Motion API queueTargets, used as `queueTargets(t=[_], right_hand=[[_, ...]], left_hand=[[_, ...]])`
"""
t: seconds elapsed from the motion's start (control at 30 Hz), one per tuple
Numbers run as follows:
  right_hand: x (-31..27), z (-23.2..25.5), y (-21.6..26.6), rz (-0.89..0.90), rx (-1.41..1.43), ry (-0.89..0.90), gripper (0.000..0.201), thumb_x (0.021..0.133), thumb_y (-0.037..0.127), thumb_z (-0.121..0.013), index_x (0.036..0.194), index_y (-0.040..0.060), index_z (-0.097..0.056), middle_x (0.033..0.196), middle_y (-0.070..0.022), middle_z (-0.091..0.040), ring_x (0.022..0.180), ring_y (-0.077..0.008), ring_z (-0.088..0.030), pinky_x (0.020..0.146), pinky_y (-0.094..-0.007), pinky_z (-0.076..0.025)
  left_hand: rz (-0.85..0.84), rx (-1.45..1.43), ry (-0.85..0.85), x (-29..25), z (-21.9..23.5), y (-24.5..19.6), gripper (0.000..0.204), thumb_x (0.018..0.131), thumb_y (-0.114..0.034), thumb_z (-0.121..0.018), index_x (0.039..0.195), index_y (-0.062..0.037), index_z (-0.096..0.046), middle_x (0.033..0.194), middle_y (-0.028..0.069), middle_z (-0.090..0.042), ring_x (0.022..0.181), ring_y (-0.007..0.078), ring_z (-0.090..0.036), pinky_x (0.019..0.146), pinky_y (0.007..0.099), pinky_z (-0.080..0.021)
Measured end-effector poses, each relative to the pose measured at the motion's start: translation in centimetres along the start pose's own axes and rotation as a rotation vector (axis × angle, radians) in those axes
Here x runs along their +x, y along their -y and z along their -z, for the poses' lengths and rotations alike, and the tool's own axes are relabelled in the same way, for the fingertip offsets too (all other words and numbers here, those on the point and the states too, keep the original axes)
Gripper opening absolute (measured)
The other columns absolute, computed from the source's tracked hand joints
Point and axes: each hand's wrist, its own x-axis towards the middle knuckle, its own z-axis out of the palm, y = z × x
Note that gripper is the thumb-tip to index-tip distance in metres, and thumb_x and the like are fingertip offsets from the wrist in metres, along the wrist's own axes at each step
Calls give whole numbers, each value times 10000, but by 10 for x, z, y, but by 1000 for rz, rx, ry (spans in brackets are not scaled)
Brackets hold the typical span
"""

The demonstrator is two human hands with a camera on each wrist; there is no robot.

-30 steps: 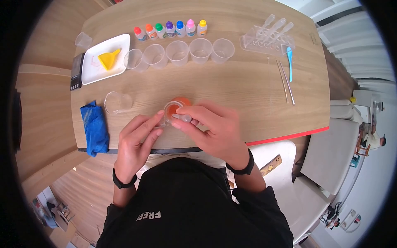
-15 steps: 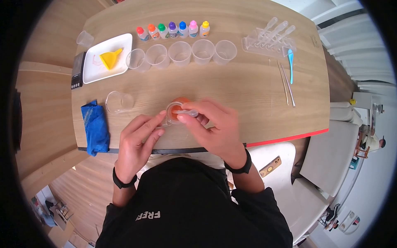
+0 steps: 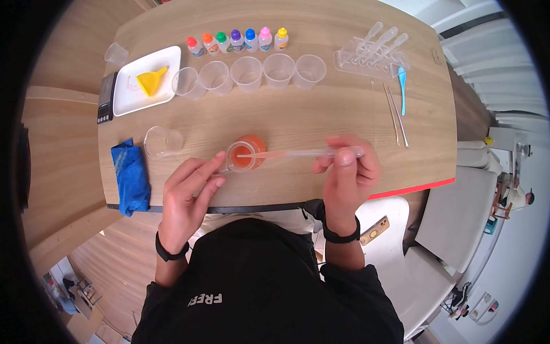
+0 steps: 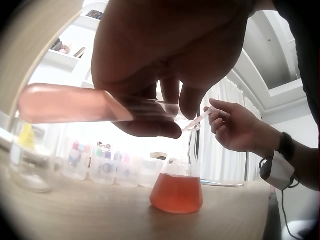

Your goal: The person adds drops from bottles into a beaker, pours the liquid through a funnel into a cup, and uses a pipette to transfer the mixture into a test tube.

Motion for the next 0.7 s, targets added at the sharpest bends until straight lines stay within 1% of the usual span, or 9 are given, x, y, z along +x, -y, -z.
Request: queueTargets(t=[0.07,0.17,0.37,0.43,0.57,0.67,0.7], right_hand=[[1,2,-1,9,76,-41,344,1094,279,-685,1109,-63,-708,800,-91,-698,650,-158,-673,588,-311,-551],[0,4,0,3,107,-28,350,1090,279,-689,1115,-69,-705,798,-88,-694,642,-165,-674,586,-318,-560],[-12,-5,1,-63,-24,49,277,1066,220,-731,1059,-56,-719,889,-120,-722,656,-169,-704,596,-297,-568],[-12,-11,0,-37,-24,59,261,1062,206,-739,1041,-54,-720,917,-132,-728,662,-166,-712,597,-283,-564],[-13,-13,2,-42,-13,31,284,1058,212,-739,1031,-69,-712,936,-147,-731,650,-164,-704,597,-276,-561],[-10,-12,3,18,140,-42,306,1054,228,-739,1029,-75,-708,936,-151,-731,636,-162,-693,601,-277,-559],[-8,-12,5,59,108,-37,301,1046,228,-748,1026,-70,-715,919,-146,-730,630,-161,-684,599,-283,-557]], left_hand=[[-2,0,-1,0,0,0,443,893,-20,-844,1330,-65,-787,955,113,-712,798,276,-669,704,376,-552],[39,14,89,-1,6,-2,459,927,45,-791,1380,-10,-745,1052,143,-734,913,254,-720,817,342,-576],[55,2,89,-1,5,-2,463,927,45,-792,1384,-13,-744,1055,139,-734,916,248,-723,821,338,-576],[56,-2,88,-1,5,-2,462,928,45,-791,1384,-12,-744,1056,140,-734,917,250,-724,823,338,-577],[50,-1,90,-1,6,-3,458,928,42,-791,1381,-11,-746,1063,144,-737,919,254,-725,825,340,-577],[6,-7,9,0,2,-1,428,908,-23,-834,1331,-68,-787,973,115,-725,811,277,-679,713,377,-559],[2,-4,9,0,2,-1,429,908,-24,-834,1332,-74,-789,974,113,-726,812,275,-681,712,377,-560]])
